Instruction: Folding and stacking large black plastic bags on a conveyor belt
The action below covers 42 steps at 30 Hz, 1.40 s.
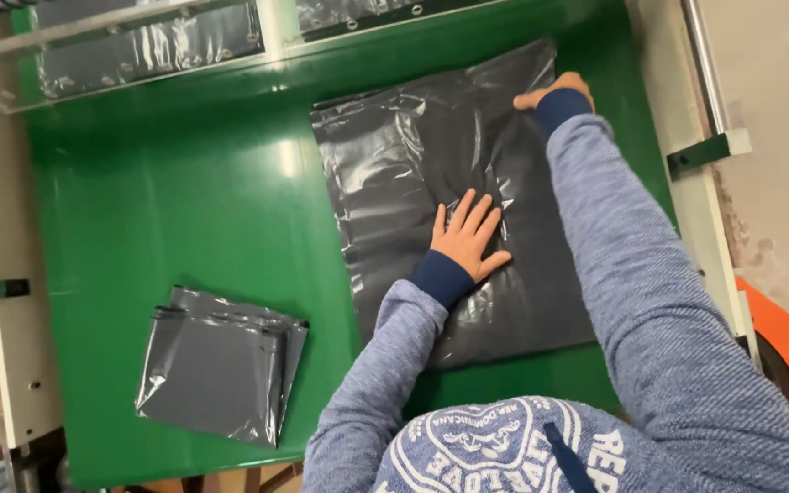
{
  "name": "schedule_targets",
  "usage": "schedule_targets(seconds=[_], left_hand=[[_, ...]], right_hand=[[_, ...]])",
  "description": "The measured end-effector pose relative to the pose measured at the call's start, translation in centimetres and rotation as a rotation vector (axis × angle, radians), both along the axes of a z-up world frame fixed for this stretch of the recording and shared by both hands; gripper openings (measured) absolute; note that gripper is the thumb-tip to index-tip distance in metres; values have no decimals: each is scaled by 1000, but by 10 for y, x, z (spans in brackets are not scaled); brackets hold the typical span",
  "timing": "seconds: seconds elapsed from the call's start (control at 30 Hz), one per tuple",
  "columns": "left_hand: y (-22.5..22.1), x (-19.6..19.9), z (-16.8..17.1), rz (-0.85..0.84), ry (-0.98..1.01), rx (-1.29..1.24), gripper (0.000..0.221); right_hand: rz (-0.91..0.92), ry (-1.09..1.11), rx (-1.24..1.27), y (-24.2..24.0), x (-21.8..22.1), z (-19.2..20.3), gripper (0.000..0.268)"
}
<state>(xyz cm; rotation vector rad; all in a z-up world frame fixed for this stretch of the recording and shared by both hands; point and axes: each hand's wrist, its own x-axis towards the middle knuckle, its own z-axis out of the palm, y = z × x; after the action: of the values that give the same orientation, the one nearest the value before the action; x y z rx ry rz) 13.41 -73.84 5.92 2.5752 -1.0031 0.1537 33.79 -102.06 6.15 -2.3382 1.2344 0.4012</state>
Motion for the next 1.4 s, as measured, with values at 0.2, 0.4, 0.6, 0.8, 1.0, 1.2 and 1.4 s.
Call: schedule_targets(seconds=[0.2, 0.4, 0.6, 0.8, 1.0, 1.2, 1.4], left_hand=[[4, 27, -24, 30, 419, -399, 50], [83, 75, -32, 708, 1684, -1333, 136], [244, 86, -203, 617, 999, -990, 93], [222, -9, -67, 625, 1482, -1669, 71], [213, -139, 23, 56, -99, -121, 64], [178, -182, -8, -278, -365, 213, 7], [71, -124, 10, -468, 809, -5, 48]], right_hand=[[198, -493, 166, -15, -7, -6, 74], [898, -1284, 344, 45, -234, 132, 14], [875, -1103, 126, 22, -392, 56, 30], [874, -1060, 86, 12, -436, 28, 15], [1105, -812, -416, 32, -450, 29, 28], [1395, -995, -317, 193, -447, 28, 87], [1475, -1142, 148, 173, -508, 40, 46]])
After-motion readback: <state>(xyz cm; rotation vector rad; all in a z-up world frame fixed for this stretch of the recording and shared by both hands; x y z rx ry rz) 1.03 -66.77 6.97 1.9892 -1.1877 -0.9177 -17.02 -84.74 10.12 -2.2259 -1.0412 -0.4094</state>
